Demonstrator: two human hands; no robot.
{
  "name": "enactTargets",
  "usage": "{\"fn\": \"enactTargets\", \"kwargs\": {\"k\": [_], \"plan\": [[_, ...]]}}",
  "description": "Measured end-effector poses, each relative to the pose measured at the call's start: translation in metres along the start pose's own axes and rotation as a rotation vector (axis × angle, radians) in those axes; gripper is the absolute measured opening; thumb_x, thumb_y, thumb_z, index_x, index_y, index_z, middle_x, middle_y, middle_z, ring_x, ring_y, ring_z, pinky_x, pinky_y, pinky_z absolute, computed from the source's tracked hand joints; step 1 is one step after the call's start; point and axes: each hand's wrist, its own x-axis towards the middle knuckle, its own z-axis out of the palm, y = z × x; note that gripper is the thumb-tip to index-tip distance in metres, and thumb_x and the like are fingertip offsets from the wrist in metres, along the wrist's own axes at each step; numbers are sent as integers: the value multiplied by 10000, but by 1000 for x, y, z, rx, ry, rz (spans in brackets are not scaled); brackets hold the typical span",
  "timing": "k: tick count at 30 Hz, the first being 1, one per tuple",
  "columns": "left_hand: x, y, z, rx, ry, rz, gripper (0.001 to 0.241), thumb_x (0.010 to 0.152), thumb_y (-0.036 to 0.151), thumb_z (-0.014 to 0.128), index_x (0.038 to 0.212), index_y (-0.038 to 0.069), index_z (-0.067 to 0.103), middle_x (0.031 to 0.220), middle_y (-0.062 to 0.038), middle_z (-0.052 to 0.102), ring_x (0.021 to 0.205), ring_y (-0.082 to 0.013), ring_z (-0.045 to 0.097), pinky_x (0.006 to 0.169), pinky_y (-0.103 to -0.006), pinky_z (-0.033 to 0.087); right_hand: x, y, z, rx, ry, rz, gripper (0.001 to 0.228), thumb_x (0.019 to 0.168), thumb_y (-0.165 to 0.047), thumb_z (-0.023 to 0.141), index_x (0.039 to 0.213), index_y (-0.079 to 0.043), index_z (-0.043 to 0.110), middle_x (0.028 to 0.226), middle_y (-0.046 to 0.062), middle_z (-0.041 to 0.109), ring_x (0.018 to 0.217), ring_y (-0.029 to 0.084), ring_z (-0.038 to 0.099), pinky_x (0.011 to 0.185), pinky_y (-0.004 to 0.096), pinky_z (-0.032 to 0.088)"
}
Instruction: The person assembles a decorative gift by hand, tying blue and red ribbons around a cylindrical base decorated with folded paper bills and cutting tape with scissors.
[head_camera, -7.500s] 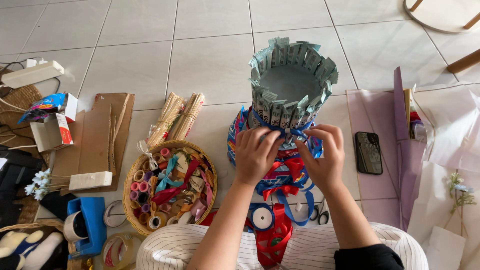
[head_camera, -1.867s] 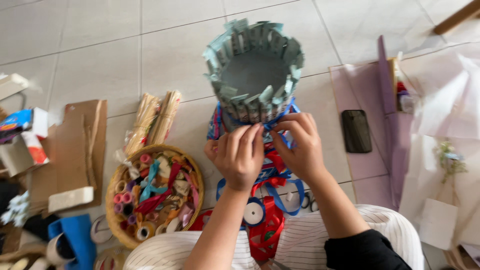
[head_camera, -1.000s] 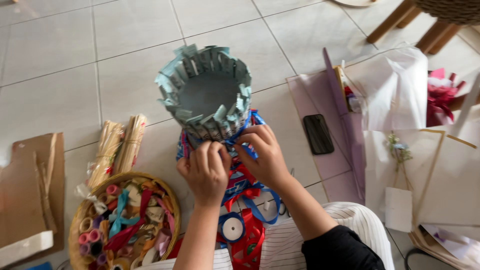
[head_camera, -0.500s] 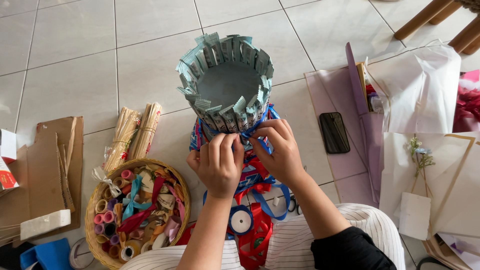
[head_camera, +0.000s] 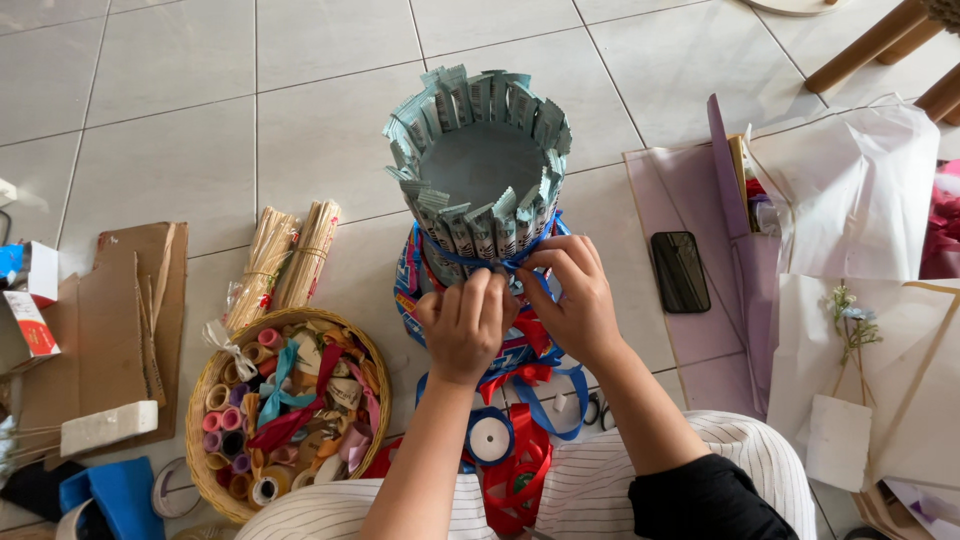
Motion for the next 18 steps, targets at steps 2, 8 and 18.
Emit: {"fn": "enactTargets", "kwargs": {"k": [2,8,18], "plan": [[-11,1,0,-104,-96,91,182,903,158,486,772,144,612,769,2,568,591,-138,456,615,-300,320,0,0,0,-22,15,-39,81,794,-4,680,869,-26,659,831,138,609,805,291,581,695,397,519],[-31,12,-9,-238,-199,221,121,805,127,470,754,107,578,756,-26,512,629,-172,497,575,-302,365,-7,-3,5,-246,69,-241,225,784,-27,676,1005,-41,635,879,128,565,804,322,576,706,418,492],[-45,-11,-65,-240,-339,-106,90,797,154,511,731,139,570,750,-9,515,665,-165,516,653,-303,387,-9,-26,19,-385,46,-212,316,817,-138,625,1123,-62,601,948,123,482,865,344,508,786,425,425]]}}
